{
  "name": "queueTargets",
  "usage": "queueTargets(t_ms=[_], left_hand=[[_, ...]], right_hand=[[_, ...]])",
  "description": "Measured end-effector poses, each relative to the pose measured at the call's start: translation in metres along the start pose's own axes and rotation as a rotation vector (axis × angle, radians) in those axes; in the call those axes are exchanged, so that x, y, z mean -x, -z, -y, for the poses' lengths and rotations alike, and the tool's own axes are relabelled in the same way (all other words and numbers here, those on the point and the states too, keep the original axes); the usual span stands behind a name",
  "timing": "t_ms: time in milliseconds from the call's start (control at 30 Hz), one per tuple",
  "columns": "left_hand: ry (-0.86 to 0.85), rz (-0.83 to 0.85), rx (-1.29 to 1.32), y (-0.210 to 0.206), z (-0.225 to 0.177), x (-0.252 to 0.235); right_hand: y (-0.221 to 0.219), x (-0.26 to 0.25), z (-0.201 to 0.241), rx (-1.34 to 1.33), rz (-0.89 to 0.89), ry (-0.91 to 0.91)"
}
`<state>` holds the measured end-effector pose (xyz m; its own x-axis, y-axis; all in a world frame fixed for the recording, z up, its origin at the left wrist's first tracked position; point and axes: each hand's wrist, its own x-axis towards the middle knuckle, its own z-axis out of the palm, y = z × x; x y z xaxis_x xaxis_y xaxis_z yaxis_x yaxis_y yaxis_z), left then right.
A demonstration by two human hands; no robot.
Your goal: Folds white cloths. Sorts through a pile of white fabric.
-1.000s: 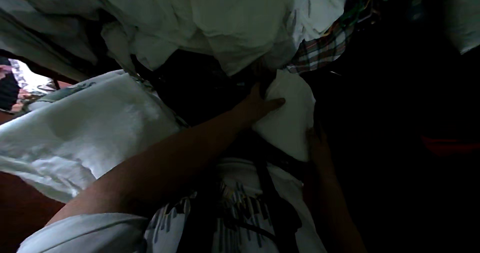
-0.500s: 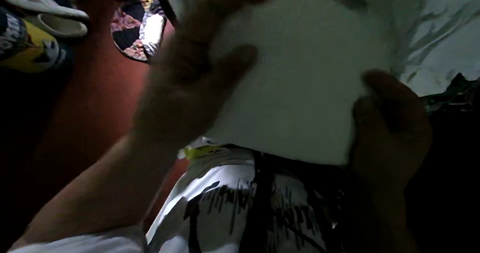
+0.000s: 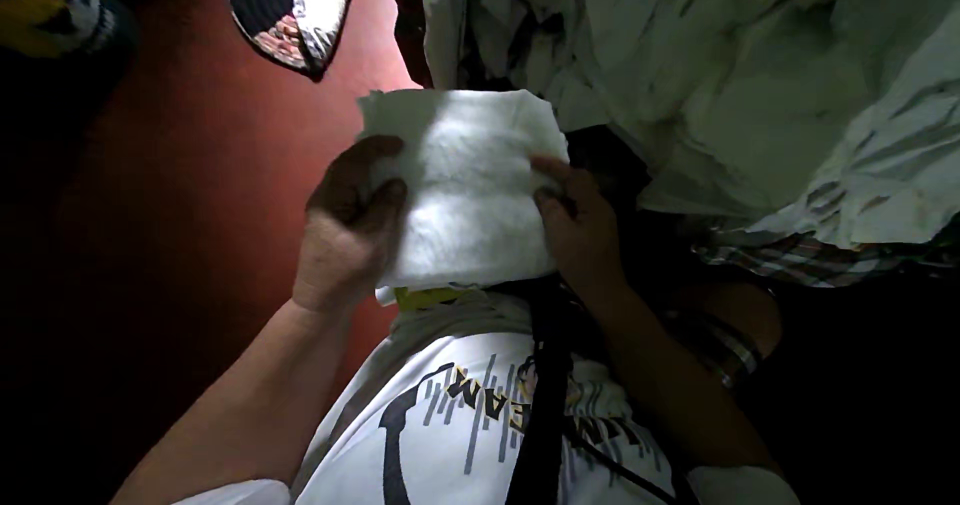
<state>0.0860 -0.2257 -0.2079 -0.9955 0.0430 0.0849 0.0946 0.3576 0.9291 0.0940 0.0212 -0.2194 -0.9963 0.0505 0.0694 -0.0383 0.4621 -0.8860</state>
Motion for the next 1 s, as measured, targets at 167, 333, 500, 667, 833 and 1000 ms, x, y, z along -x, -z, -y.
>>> queueTargets(t_ms=[167,333,500,667,833,1000], left_hand=[[-0.051,0.024,0.111,-0.002,-0.002,-0.002],[-0.072,0.036,0.203,0.002,-0.009,-0.002],[0.053,-0.013,0.06,0.008,-0.015,0.004],[0.069,0.027,0.038,0.006,-0.019,0.005],[0.123,0.012,0.021,0.003,-0.019,0.008],[0.136,0.007,0.041,0.001,-0.017,0.011]], right_hand=[[0.001,0.003,-0.007,-0.088,-0.029,-0.042],[0.009,0.009,-0.006,-0.155,-0.152,-0.113],[0.022,0.015,0.002,-0.015,-0.088,-0.223],[0.02,0.011,0.001,0.098,-0.193,-0.092],[0.027,0.017,0.009,0.147,-0.035,-0.246],[0.024,0.014,0.015,0.149,-0.024,-0.3]])
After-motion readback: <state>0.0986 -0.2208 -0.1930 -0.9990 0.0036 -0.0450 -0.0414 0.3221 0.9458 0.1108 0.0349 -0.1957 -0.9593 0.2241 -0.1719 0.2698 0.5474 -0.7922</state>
